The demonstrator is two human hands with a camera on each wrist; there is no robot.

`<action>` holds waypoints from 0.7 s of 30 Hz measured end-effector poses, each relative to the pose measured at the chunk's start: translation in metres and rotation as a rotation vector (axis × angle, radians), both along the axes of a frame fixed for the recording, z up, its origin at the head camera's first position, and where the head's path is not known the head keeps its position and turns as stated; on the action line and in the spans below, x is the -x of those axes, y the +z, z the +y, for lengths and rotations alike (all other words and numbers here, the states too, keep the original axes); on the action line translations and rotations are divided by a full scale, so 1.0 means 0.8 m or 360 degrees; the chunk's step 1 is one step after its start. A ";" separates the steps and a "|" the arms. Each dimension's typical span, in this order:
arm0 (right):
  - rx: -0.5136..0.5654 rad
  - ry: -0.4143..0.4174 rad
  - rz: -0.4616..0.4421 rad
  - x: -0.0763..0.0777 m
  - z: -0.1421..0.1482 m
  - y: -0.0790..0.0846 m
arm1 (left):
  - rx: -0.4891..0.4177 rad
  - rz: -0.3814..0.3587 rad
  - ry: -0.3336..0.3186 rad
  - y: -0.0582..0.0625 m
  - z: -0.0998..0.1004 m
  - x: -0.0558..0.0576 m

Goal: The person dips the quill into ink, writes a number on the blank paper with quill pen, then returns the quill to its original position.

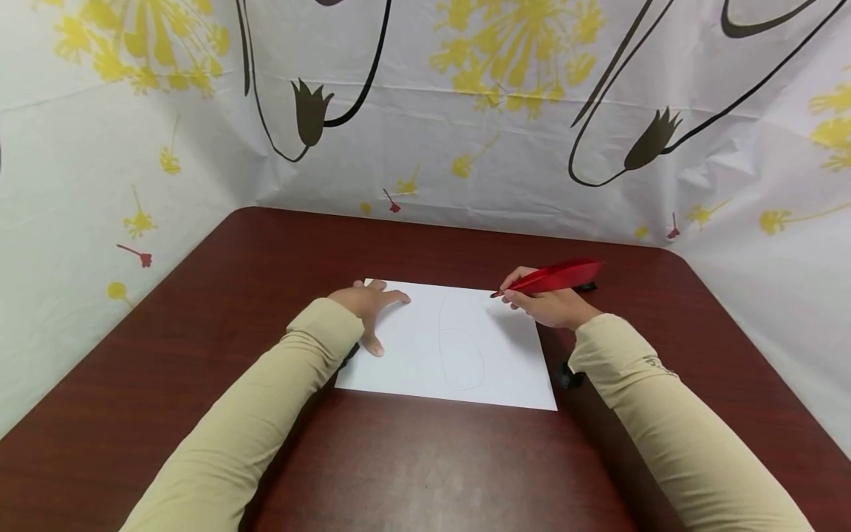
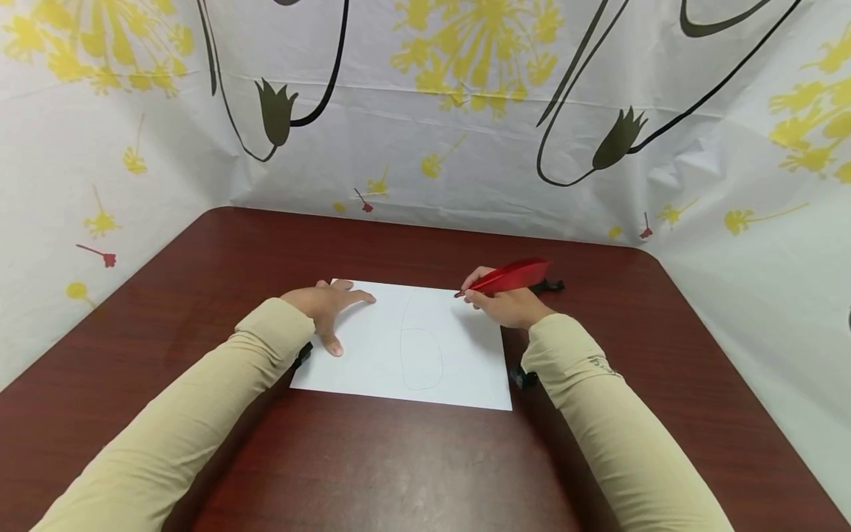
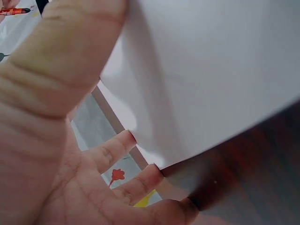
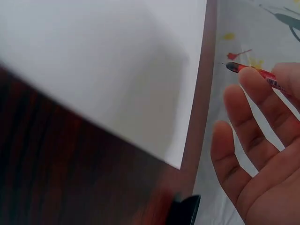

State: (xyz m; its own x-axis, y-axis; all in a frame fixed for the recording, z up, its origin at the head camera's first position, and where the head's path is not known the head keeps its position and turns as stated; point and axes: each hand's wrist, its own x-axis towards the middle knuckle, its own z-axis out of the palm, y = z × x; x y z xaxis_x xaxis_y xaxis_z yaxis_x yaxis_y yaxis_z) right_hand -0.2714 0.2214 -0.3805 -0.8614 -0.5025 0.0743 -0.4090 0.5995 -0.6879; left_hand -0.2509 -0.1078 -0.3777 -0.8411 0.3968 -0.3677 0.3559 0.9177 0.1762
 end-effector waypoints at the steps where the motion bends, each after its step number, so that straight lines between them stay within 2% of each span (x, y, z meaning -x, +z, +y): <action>1: 0.0002 0.0002 0.0009 0.001 0.003 0.000 | 0.0003 -0.0001 -0.0001 0.000 0.000 0.000; 21: -0.0147 -0.0148 0.0253 0.009 0.061 0.000 | 0.0014 -0.0007 0.0010 -0.002 -0.001 0.003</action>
State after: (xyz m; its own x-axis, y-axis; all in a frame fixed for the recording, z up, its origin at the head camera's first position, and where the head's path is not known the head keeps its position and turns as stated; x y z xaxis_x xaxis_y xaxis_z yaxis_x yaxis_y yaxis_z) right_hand -0.2786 0.2706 -0.3809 -0.8854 -0.4324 0.1706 -0.4483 0.6972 -0.5595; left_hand -0.2536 -0.1085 -0.3797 -0.8421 0.3880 -0.3746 0.3492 0.9216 0.1696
